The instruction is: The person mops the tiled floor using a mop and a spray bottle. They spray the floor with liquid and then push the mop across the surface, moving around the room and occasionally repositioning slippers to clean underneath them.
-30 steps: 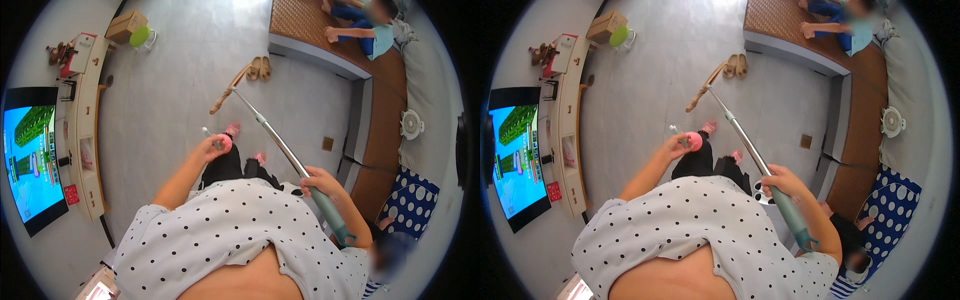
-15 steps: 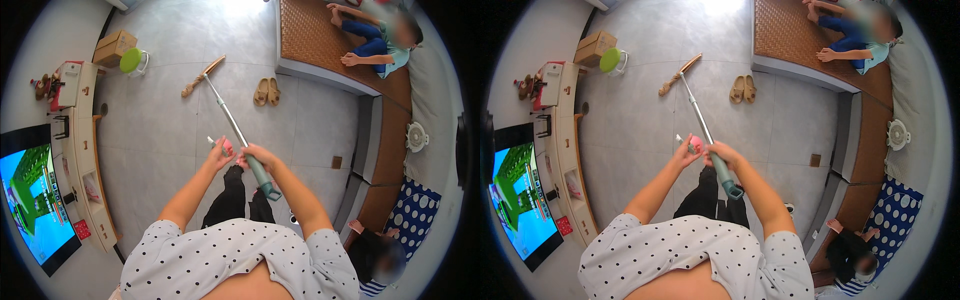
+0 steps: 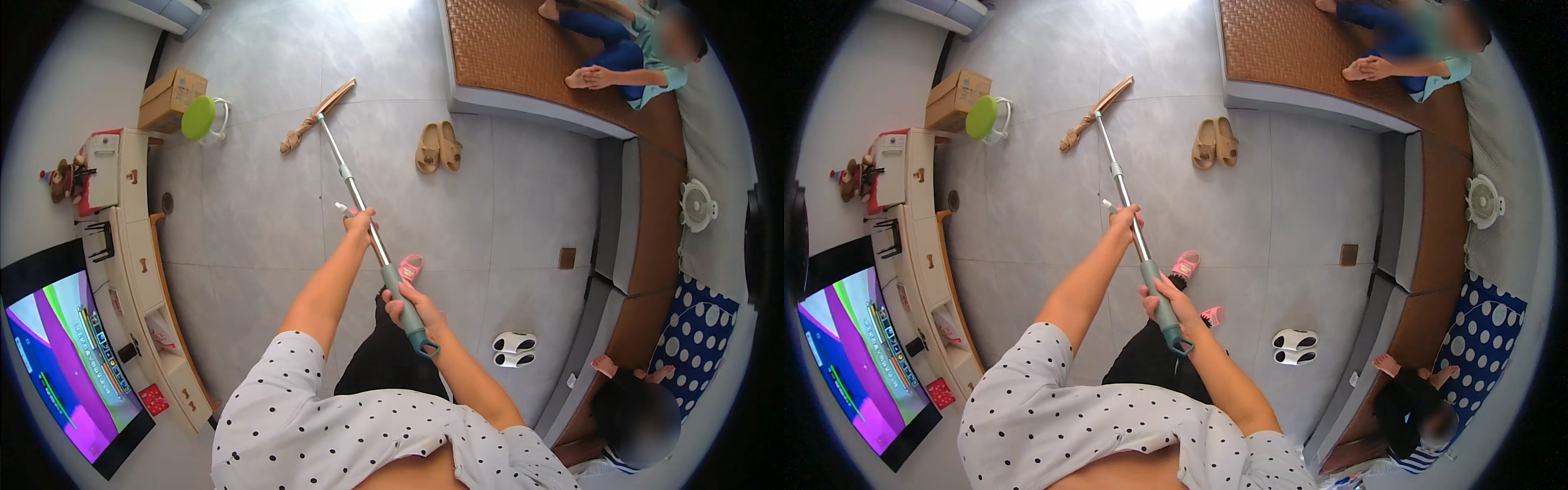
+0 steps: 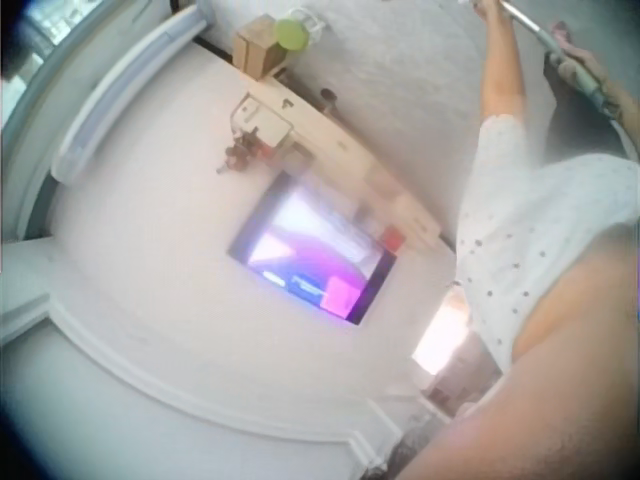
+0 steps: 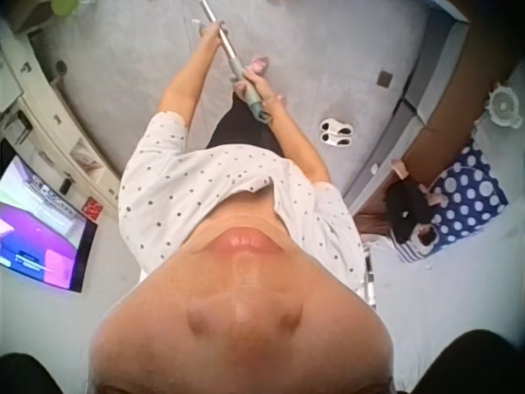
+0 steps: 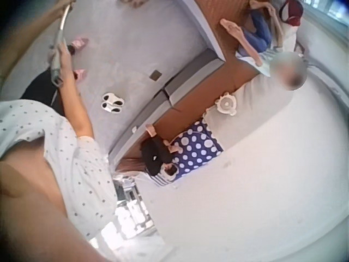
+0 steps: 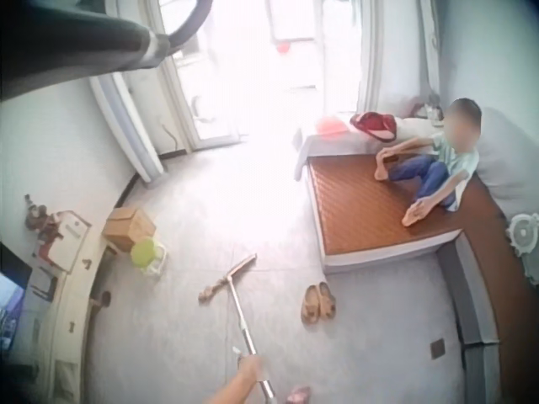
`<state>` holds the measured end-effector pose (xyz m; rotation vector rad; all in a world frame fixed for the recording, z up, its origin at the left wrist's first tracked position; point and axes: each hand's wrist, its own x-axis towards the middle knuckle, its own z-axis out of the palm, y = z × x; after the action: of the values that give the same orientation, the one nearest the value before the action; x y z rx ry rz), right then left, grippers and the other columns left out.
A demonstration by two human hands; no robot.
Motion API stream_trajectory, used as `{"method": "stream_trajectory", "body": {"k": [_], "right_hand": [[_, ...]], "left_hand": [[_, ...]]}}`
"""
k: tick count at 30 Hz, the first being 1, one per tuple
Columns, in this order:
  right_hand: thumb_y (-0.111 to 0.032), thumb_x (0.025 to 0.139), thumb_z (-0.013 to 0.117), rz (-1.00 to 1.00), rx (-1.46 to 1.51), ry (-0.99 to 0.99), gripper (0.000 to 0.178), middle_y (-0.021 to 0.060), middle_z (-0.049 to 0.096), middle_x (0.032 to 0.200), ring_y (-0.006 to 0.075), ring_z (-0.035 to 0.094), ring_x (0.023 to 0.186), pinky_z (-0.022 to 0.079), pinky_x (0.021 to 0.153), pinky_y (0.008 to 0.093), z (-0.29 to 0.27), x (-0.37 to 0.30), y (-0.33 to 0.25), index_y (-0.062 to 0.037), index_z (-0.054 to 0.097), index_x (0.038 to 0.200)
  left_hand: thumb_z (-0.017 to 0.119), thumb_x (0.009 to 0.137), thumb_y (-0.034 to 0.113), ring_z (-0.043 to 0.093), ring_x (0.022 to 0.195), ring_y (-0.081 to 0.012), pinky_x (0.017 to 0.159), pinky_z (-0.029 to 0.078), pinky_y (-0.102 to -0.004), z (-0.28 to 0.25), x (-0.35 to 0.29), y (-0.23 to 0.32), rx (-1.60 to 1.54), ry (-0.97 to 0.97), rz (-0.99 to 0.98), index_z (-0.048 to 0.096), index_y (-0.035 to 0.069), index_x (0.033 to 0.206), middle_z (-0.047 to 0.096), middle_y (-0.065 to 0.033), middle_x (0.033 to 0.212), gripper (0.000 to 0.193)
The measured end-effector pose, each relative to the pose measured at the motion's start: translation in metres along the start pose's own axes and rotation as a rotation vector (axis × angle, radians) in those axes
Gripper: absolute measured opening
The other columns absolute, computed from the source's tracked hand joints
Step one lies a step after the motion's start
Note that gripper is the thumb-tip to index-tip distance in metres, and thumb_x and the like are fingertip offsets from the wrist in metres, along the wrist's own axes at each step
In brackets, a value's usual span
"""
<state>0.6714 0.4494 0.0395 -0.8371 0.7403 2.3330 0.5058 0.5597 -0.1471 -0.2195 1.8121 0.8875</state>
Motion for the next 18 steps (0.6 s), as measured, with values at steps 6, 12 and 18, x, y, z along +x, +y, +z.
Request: {"method": "stream_trajectory", "body": {"k": [6, 12, 18], "right_hand": [[-0.018, 0.088, 0.045, 0.109, 0.408, -0.063, 0.037, 0.0091, 0.045, 0.088, 0.0088, 0.039, 0.06, 0.04, 0.051, 0.0182, -0.103, -0.079, 0.041, -0.0149, 0.032, 0.122], [-0.019, 0.088, 0.044, 0.003, 0.232, 0.092, 0.039, 0.0088, 0.045, 0.089, 0.0096, 0.038, 0.06, 0.039, 0.049, 0.0185, -0.116, -0.195, 0.085, -0.0195, 0.031, 0.125], [-0.018, 0.089, 0.04, 0.017, 0.173, 0.029, 0.035, 0.0086, 0.046, 0.087, 0.0082, 0.04, 0.056, 0.038, 0.045, 0.017, -0.082, -0.109, 0.03, -0.0156, 0.032, 0.124]], "left_hand": [[0.064, 0.063, 0.006, 0.055, 0.065, -0.0211, 0.06, 0.047, -0.0352, -0.022, -0.041, -0.139, 0.476, 0.239, 0.294, 0.046, -0.001, 0.089, 0.052, -0.0088, 0.074, 0.032], [0.059, 0.065, 0.006, 0.053, 0.064, -0.0208, 0.055, 0.046, -0.0361, -0.055, -0.145, -0.231, 0.229, -0.01, -0.21, 0.042, -0.002, 0.104, 0.05, -0.0107, 0.082, 0.043], [0.055, 0.066, 0.003, 0.051, 0.053, -0.0198, 0.042, 0.042, -0.0352, -0.007, -0.086, -0.133, 0.082, -0.059, -0.147, 0.044, -0.001, 0.098, 0.049, -0.0085, 0.072, 0.034]]}}
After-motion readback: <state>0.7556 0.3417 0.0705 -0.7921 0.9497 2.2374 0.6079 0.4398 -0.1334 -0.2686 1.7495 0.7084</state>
